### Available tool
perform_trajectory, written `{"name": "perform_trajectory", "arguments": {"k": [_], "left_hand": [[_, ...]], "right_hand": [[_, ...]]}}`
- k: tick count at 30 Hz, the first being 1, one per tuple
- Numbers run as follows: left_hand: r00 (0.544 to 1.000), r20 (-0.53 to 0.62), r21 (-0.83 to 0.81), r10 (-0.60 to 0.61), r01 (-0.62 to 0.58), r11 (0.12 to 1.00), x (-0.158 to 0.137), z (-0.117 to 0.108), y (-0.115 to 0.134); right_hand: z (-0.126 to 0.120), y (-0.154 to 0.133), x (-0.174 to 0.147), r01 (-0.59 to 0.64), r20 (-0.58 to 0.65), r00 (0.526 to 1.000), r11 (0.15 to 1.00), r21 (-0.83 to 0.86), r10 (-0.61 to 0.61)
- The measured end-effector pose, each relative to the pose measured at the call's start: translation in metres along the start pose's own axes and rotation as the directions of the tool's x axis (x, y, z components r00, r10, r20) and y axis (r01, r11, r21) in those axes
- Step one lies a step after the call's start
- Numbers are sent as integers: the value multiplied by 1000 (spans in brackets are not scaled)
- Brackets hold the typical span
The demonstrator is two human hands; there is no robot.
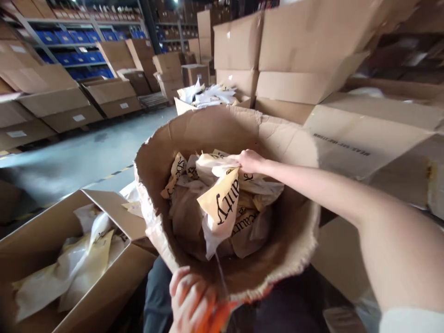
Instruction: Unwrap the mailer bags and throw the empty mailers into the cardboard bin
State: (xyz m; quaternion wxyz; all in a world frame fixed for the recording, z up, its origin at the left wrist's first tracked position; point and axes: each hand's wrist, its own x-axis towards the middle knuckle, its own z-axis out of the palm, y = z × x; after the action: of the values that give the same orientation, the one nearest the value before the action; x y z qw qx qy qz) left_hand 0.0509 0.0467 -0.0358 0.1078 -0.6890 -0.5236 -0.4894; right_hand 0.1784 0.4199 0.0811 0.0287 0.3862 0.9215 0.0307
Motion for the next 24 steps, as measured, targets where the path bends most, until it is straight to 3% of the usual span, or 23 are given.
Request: {"name": "perform_trajectory", "arguments": {"k": [1, 3, 6, 9, 12, 13, 15, 17, 18, 20, 21, 22, 24], "left_hand": [[999, -44, 13, 17, -16, 1000, 9, -3, 0], [999, -17, -13, 30, -30, 999, 26, -12, 2], [998, 65, -137, 11, -2, 991, 40, -31, 10], [998, 45, -185, -44, 52, 981, 33, -44, 26], [984, 19, -317, -178, 174, 932, 21, -49, 45], [962, 44, -419, -268, 261, 870, 21, -49, 50], [873, 182, -607, -453, 462, 647, 28, -49, 56], [761, 356, -653, -542, 617, 439, 46, -48, 57], [718, 429, -634, -548, 671, 384, 58, -47, 56], [678, 491, -615, -547, 715, 334, 85, -47, 55], [683, 478, -635, -552, 703, 321, 99, -48, 56], [704, 442, -671, -557, 671, 316, 112, -49, 57], [773, 323, -759, -547, 556, 339, 135, -56, 62]], "right_hand": [[-22, 3, -20, -2, -95, 995, 999, 33, 5], [-59, 5, -63, -14, -313, 948, 987, 159, 64], [-90, -3, -129, -65, -562, 778, 926, 372, 280], [-91, -21, -190, -124, -664, 600, 872, 474, 446], [-72, -40, -241, -215, -694, 416, 805, 554, 588], [-63, -46, -254, -245, -693, 356, 778, 579, 627], [-45, -56, -276, -255, -697, 232, 734, 630, 679], [-30, -65, -289, -214, -707, 131, 716, 665, 695], [-25, -69, -293, -183, -707, 86, 709, 681, 702], [-21, -77, -296, -144, -684, 47, 683, 716, 728], [-22, -81, -297, -143, -659, 55, 659, 738, 750], [-24, -84, -297, -156, -625, 89, 631, 760, 775], [-32, -88, -297, -215, -551, 219, 591, 778, 805]]}}
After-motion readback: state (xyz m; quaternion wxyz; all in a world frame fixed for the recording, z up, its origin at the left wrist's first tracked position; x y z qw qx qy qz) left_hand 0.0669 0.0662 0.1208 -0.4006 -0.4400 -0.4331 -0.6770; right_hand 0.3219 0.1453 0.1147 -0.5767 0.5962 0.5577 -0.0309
